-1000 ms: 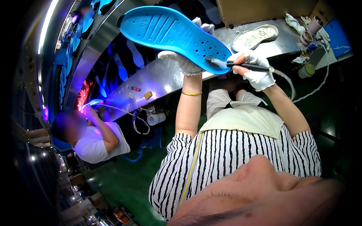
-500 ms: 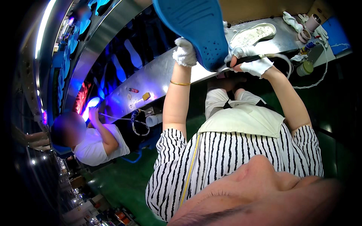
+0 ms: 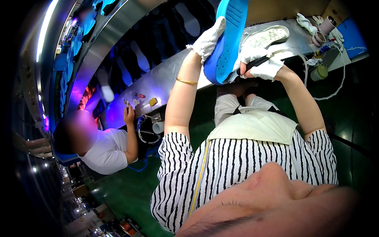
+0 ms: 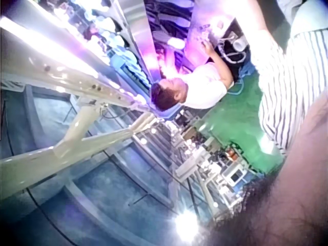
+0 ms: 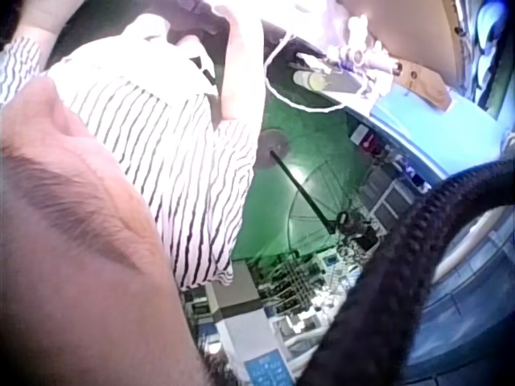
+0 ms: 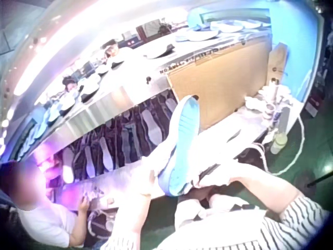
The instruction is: The person applies adhesive to the underside of blue shoe insoles using a brush-tipped applicator tool while holding the insoles in a gloved hand. The person takes an insole from the conveyor, coats the surface with adhesive, and places the treated insole onto the moving conveyor belt before repeating the process.
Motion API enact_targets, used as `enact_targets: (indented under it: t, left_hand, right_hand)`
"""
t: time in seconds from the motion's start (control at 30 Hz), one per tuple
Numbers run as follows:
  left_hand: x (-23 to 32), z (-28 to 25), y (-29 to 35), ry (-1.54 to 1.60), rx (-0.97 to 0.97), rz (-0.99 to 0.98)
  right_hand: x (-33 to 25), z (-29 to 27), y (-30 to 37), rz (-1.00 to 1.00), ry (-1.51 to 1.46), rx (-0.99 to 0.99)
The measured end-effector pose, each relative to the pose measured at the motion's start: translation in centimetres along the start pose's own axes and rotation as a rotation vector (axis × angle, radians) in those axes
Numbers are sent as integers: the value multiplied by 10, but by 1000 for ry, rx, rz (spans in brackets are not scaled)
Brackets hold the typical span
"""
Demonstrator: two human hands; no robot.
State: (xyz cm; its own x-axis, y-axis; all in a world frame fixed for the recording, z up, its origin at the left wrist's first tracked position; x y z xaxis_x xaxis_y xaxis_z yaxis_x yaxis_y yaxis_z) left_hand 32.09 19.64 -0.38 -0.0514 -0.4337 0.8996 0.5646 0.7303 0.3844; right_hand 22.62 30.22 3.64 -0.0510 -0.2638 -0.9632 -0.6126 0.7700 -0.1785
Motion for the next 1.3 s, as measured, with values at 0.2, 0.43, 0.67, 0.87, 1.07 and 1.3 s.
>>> enact_targets:
  t: [0.2,0.43,0.67,0.87,1.07,1.3]
  left_hand:
    - [2,3,0,17,21,-106]
    - [2,10,8,26,30,-91]
    - [-12,-15,7,389,-124,-65]
    - [-10,-69,63,231,201,546]
    - [-80,4,44,818,-384,58]
    - [-77,64,44,913,-351,83]
  right_hand:
    - [-7,-14,-4,-253,331,79]
    - [-9,-35,-3,-184,186,123]
    - [-2,-47,2,-156,318,46]
    - [-15,-62,8,-209,19,368]
    - [19,-53,18,-179,13,514]
    - [-2,-71,4,-453,315,749]
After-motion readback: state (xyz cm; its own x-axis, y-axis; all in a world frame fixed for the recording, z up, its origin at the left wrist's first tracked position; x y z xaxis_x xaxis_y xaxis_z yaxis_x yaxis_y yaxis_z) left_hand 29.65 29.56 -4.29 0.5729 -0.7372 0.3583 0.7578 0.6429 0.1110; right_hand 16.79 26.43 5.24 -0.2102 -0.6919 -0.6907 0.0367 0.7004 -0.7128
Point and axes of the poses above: each hand's wrist, its own y-axis away from the middle knuckle, its own z-axis out of the palm, x = y × z, the point moved 8 cm from there along -y, towards the middle knuckle, and after that the axes turned 13 degrees about -z, right-handed, at the moved point
